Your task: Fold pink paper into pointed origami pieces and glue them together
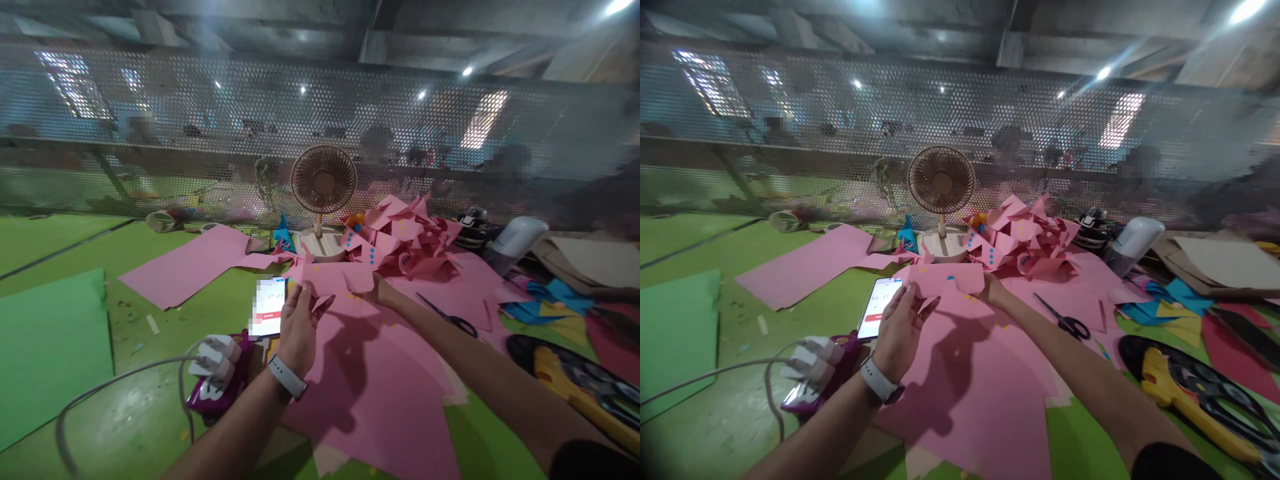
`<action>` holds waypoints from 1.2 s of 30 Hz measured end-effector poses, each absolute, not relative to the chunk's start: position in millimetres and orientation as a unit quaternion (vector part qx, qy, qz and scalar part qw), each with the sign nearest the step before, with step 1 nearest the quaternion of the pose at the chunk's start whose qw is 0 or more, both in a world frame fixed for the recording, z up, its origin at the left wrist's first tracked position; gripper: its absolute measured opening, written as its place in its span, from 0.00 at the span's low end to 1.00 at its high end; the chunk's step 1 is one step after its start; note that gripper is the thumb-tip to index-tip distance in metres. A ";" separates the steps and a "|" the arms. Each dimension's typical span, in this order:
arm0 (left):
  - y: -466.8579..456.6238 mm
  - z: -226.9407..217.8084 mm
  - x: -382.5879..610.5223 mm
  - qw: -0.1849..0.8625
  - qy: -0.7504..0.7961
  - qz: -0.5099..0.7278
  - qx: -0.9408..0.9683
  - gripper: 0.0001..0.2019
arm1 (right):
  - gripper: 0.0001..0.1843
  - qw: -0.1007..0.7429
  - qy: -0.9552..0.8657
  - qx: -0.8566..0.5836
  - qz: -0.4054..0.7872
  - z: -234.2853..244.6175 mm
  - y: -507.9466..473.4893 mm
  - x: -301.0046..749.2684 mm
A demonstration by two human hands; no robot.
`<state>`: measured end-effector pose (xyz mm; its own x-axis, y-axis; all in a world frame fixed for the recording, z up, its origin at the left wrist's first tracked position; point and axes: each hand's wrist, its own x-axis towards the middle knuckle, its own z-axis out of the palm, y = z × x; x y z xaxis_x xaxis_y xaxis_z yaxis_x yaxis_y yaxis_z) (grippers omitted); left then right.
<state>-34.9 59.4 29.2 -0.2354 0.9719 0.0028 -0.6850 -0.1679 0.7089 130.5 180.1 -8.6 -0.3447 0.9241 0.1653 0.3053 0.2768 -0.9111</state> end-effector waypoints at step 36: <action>42.4 12.2 -8.3 0.644 0.273 0.663 0.265 0.16 | 0.04 0.395 -0.762 -0.464 0.220 25.6 83.5 121.2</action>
